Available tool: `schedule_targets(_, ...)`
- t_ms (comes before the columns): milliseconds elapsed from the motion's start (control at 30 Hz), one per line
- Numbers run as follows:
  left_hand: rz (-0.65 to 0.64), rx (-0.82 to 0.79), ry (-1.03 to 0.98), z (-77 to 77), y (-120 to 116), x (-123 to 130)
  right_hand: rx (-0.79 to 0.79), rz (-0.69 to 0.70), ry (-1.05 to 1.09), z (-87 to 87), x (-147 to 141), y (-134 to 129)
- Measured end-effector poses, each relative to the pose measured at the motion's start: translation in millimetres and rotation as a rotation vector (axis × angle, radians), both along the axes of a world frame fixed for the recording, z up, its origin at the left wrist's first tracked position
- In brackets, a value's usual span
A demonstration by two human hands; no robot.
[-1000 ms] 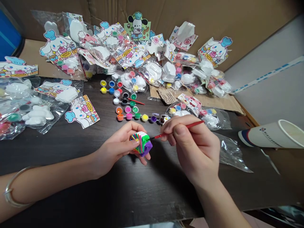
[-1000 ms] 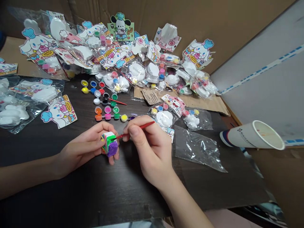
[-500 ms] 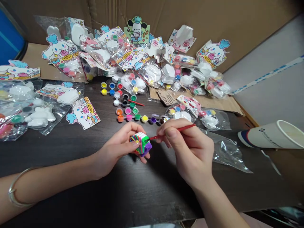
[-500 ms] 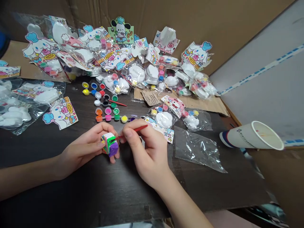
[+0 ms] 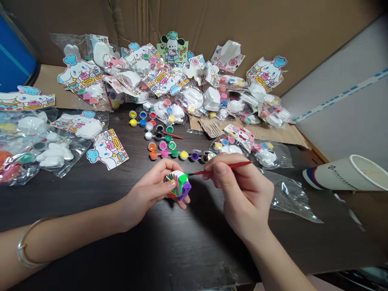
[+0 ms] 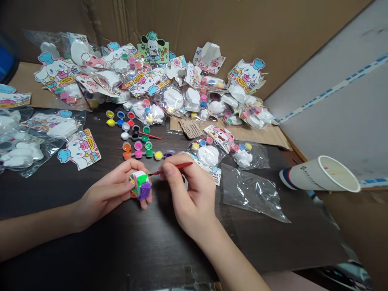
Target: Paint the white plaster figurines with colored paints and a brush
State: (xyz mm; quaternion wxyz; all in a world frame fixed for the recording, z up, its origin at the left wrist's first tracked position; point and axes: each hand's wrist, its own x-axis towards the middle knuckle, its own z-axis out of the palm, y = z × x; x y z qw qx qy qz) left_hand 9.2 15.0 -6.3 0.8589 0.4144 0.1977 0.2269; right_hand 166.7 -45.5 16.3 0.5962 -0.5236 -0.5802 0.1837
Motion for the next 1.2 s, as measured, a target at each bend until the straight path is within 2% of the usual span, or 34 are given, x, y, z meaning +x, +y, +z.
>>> schedule_targets(133, 0.011, -0.002, -0.002, -1.6, 1.3, -0.7, -0.034, 0.063, 0.107, -1.3, 0.2, 2.4)
schedule_targets(300, 0.035, -0.016, 0.005, -1.4, 2.1, -1.0, -0.075, 0.026, 0.170, -1.1, 0.1, 5.7)
schedule_targets(400, 0.039, -0.019, -0.011, -0.9, 2.4, -0.5, -0.076, 0.063, 0.213, 0.2, 0.0, 6.6)
schedule_targets(1067, 0.059, -0.033, -0.005, 2.0, 2.6, -0.6, -0.045, 0.041, 0.036, 0.1, -0.3, 4.7)
schedule_targets(1200, 0.040, -0.030, -0.005, 1.5, 3.6, 0.3, -0.054, 0.034, 0.123, 1.9, 0.6, 5.1)
